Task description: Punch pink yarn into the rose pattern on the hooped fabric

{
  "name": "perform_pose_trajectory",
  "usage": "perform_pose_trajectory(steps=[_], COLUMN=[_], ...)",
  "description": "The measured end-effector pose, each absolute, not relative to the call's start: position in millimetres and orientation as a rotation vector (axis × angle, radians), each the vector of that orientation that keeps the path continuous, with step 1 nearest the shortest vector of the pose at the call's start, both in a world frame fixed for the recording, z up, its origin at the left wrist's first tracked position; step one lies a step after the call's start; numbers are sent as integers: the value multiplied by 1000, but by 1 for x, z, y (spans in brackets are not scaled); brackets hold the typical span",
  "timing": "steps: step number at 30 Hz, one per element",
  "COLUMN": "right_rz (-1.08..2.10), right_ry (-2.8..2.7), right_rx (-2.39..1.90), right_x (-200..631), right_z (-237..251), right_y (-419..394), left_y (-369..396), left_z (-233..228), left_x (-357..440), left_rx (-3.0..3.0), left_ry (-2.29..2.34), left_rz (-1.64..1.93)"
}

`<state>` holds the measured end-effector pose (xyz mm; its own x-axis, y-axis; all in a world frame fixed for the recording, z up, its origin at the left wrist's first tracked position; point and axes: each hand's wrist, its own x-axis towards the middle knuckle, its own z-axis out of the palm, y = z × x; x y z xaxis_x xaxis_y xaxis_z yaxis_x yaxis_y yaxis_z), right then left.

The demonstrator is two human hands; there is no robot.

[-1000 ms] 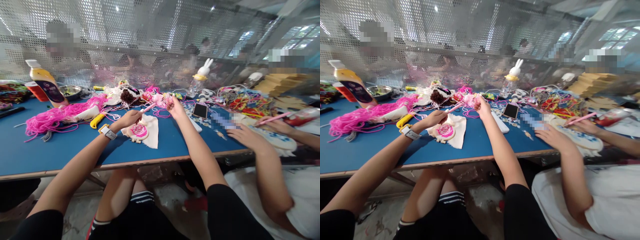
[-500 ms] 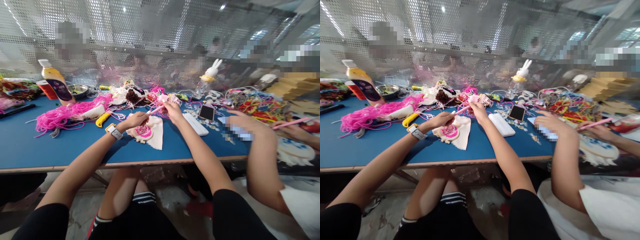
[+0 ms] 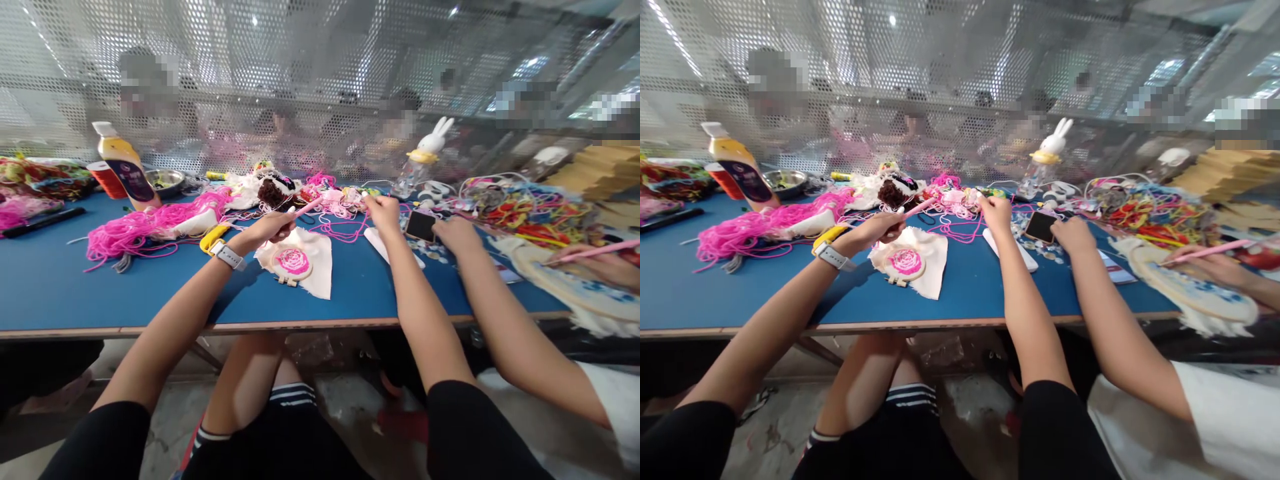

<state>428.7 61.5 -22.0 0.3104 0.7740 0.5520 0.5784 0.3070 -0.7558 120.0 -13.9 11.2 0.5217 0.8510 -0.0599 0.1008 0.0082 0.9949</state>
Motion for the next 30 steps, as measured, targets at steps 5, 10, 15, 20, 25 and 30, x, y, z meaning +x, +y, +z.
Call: perform_pose_trajectory(steps=[5, 10, 15, 20, 25, 30], right_rz=[-93, 568, 1240, 1427, 1290, 1054], right_ry=[-1249, -1560, -1431, -1232, -1043, -898], right_rx=[-1345, -1087, -890, -853, -925, -1041], right_x=[414, 353, 325, 333, 341, 364], right_z=[-16, -15, -15, -7, -3, -2], right_y=[52, 23, 3, 2, 10, 25], left_y=[-17, -22, -28, -31, -31, -27], left_z=[15, 5, 0, 4, 3, 4], left_x=[127, 136, 140, 140, 140, 136], left_rx=[1211, 1169, 1337, 1363, 1368, 1370], left_ry=[748, 704, 718, 730, 735, 709], left_rz=[775, 704, 478, 528, 515, 508])
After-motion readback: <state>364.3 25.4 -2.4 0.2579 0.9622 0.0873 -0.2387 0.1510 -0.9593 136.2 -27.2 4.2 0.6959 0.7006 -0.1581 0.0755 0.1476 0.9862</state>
